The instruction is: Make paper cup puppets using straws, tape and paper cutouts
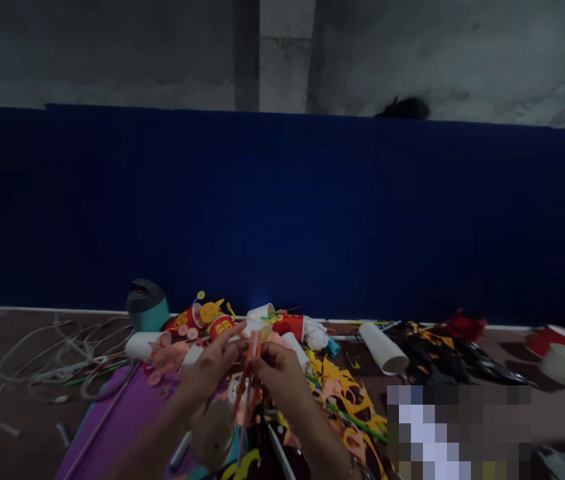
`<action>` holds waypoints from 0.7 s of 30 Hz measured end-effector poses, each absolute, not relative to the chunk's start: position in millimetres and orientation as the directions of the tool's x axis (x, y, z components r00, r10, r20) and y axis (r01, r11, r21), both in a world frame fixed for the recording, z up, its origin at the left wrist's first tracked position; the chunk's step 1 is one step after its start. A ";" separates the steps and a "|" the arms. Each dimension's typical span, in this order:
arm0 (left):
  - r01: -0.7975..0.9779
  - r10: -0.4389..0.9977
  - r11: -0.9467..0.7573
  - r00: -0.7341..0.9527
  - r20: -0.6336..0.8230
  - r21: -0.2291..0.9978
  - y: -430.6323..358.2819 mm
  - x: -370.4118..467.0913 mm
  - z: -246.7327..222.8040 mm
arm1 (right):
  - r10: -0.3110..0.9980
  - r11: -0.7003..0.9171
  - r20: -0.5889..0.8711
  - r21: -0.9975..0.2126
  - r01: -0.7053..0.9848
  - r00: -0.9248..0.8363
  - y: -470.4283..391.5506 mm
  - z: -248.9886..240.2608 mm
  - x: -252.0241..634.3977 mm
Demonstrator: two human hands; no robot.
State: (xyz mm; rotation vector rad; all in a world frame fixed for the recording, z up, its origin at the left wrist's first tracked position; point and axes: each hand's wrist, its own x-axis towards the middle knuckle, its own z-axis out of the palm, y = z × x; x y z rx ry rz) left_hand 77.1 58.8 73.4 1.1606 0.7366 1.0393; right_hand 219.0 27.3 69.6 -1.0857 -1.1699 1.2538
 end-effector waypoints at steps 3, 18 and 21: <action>-0.156 0.901 0.016 0.430 0.053 0.988 55.3 78.3 73.0 | 0.998 0.047 0.035 -0.976 -0.211 0.060 27.4 74.6 221.4; 0.005 0.822 -0.201 0.544 0.166 0.980 56.1 55.3 90.8 | 0.915 -0.032 -0.073 -0.994 0.109 -0.396 17.5 81.1 254.2; -0.186 0.802 -0.006 0.586 0.116 0.982 58.5 62.5 82.9 | 0.870 -0.084 -0.135 -0.988 0.127 -0.474 14.5 81.8 250.0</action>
